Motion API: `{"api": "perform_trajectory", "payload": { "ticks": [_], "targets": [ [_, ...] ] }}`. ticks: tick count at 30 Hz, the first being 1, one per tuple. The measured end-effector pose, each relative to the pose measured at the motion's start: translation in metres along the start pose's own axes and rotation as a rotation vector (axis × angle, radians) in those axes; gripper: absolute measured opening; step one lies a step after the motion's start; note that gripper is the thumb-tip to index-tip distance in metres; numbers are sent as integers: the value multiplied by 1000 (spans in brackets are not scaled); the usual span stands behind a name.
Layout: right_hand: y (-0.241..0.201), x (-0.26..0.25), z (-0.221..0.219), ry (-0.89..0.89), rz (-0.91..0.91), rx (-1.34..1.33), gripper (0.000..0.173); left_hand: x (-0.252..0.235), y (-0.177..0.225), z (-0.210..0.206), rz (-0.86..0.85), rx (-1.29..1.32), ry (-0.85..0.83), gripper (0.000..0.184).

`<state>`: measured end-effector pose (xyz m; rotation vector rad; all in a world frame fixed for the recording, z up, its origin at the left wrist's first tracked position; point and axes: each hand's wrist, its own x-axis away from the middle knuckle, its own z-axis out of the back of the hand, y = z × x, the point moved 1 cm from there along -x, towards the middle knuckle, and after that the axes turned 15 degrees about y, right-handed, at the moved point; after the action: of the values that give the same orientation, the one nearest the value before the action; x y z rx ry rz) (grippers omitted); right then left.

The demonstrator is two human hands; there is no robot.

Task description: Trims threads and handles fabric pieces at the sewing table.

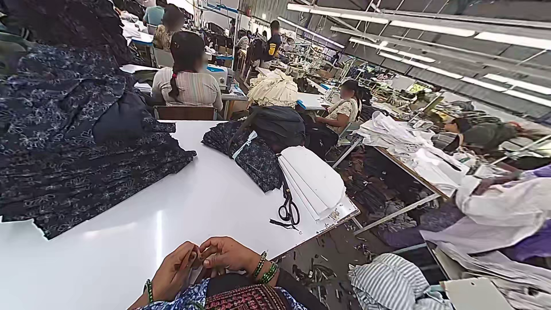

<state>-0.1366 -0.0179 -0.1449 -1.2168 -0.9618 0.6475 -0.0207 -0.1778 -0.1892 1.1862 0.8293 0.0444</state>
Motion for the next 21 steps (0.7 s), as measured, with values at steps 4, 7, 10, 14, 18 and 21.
{"api": "perform_trajectory", "payload": {
  "ticks": [4,7,10,14,18,21],
  "targets": [
    [11,-6,8,-56,22,-79,21,1,2,1,7,66,-15,44],
    [12,-7,12,-71,22,-80,23,0,3,1,-25,89,-15,47],
    [11,-9,14,-154,81,42,21,-2,5,1,-64,121,-22,42],
    [4,-4,15,-177,58,148,24,-5,4,6,-140,37,-16,46],
    [2,7,18,-53,63,240,30,-9,20,24,-94,-439,-112,35],
    [-2,20,28,-12,109,390,26,-23,36,44,382,-592,-398,38]
  ]
}}
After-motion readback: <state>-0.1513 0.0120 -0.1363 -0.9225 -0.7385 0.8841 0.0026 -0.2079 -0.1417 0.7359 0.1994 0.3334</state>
